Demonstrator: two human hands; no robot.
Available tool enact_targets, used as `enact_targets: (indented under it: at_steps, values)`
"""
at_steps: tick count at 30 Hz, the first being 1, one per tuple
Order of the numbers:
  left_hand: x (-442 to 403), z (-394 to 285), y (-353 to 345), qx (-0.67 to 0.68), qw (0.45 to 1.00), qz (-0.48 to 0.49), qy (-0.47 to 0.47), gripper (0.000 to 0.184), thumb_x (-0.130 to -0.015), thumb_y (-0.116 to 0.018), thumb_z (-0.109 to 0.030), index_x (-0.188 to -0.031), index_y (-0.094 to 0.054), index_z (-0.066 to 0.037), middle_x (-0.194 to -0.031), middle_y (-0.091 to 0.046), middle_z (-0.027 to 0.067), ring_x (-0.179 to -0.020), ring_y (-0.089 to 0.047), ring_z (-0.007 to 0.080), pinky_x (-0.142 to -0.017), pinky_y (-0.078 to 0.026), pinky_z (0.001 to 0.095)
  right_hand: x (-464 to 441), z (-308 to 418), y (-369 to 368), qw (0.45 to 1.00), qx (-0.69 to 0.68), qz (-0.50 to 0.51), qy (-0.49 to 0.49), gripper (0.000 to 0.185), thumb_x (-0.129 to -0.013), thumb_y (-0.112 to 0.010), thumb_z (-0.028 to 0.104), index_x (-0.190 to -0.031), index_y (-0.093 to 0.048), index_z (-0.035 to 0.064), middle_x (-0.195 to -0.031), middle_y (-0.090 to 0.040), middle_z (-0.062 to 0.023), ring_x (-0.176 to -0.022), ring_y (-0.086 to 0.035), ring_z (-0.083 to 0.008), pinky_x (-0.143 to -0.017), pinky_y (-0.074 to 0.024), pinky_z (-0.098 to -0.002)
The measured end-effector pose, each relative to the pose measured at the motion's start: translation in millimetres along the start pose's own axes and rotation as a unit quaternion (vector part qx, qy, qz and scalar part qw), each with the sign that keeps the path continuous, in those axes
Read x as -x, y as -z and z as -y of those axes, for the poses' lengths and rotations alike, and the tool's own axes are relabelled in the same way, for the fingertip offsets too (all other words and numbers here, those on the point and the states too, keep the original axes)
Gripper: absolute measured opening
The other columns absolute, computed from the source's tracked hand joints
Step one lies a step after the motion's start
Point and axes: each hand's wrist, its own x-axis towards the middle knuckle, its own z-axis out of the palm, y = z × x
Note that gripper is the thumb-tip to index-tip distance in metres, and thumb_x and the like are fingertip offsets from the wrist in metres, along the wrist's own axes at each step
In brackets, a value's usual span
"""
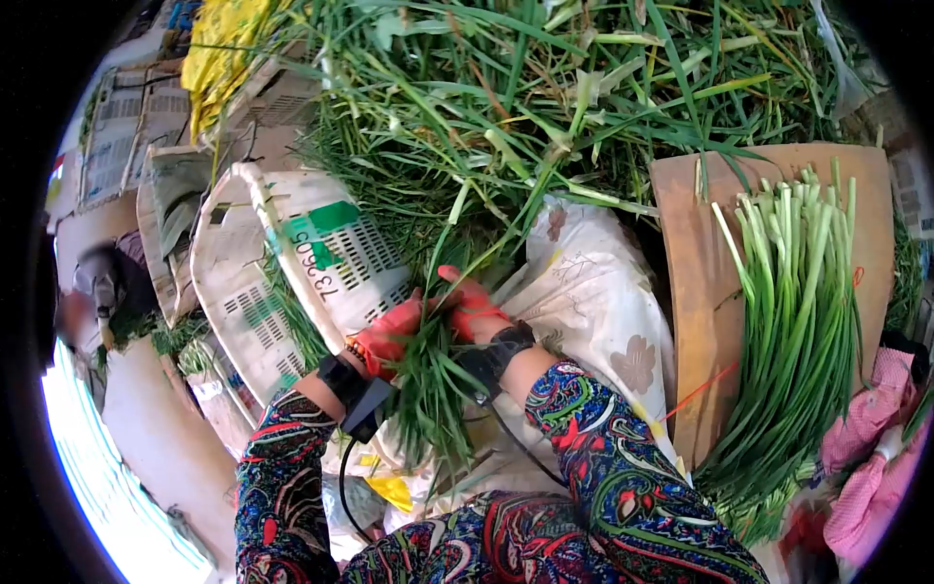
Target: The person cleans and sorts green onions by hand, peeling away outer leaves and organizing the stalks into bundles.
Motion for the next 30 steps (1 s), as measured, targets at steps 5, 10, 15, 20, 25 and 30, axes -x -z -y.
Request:
enact_targets:
  at_steps: [5,10,15,20,25,30]
  values:
    - [106,-18,-41,0.081,0.995,-0.046,-0.04,0.024,-0.082,-0.058,-0.021,-0.098,-0.06,-0.003,-0.08,-0.063,0.0038,-0.066,-0.058,0.0107,-0.06,-0.046,0.0218,35,-21,-69,0.996,0.051,-0.037,0.068,0.035,-0.08,-0.059,0.037,-0.095,-0.057,0.006,-0.086,-0.061,-0.006,-0.076,-0.058,-0.0197,-0.069,-0.0481,-0.0344]
    - [207,-13,-26,-0.06,0.991,-0.069,-0.099,0.024,-0.078,-0.061,-0.014,-0.098,-0.058,-0.002,-0.075,-0.061,0.0027,-0.059,-0.057,0.009,-0.052,-0.045,0.021,50,-47,-110,0.981,0.031,0.163,0.101,0.042,-0.077,-0.064,0.035,-0.107,-0.056,0.0058,-0.1,-0.06,-0.0075,-0.09,-0.056,-0.0225,-0.082,-0.0445,-0.0364]
    - [281,86,2,-0.182,0.948,-0.19,-0.177,0.047,-0.071,-0.065,-0.005,-0.113,-0.046,0.0,-0.087,-0.06,0.0066,-0.078,-0.057,0.0141,-0.067,-0.049,0.028,79,-35,-126,0.96,0.003,0.224,0.168,0.055,-0.077,-0.058,0.051,-0.111,-0.054,0.008,-0.109,-0.058,-0.01,-0.097,-0.055,-0.0288,-0.089,-0.0412,-0.0436]
    - [308,208,16,-0.144,0.938,-0.244,-0.2,0.073,-0.07,-0.065,-0.001,-0.134,-0.031,-0.009,-0.094,-0.057,0.0006,-0.081,-0.053,0.0083,-0.07,-0.046,0.0238,64,-7,-104,0.979,0.092,0.157,0.095,0.054,-0.076,-0.059,0.051,-0.108,-0.054,0.0073,-0.098,-0.061,-0.0115,-0.085,-0.059,-0.0287,-0.078,-0.0469,-0.0456]
    - [298,254,-5,-0.136,0.93,-0.297,-0.169,0.053,-0.072,-0.07,-0.011,-0.119,-0.048,-0.007,-0.088,-0.059,0.0,-0.073,-0.053,0.0071,-0.063,-0.046,0.0222,86,-26,-115,0.901,0.373,0.051,0.216,0.031,-0.088,-0.046,0.032,-0.1,-0.059,0.0061,-0.085,-0.062,-0.0036,-0.06,-0.052,-0.0125,-0.059,-0.0451,-0.0277]
    - [271,288,11,0.032,0.941,-0.224,-0.252,0.047,-0.071,-0.068,-0.007,-0.115,-0.05,-0.004,-0.089,-0.058,-0.0003,-0.074,-0.053,0.0087,-0.065,-0.044,0.0235,112,-21,-163,0.828,0.439,-0.025,0.347,0.031,-0.089,-0.041,0.031,-0.09,-0.06,0.0065,-0.055,-0.042,0.0025,-0.042,-0.037,-0.0104,-0.042,-0.0334,-0.0267]
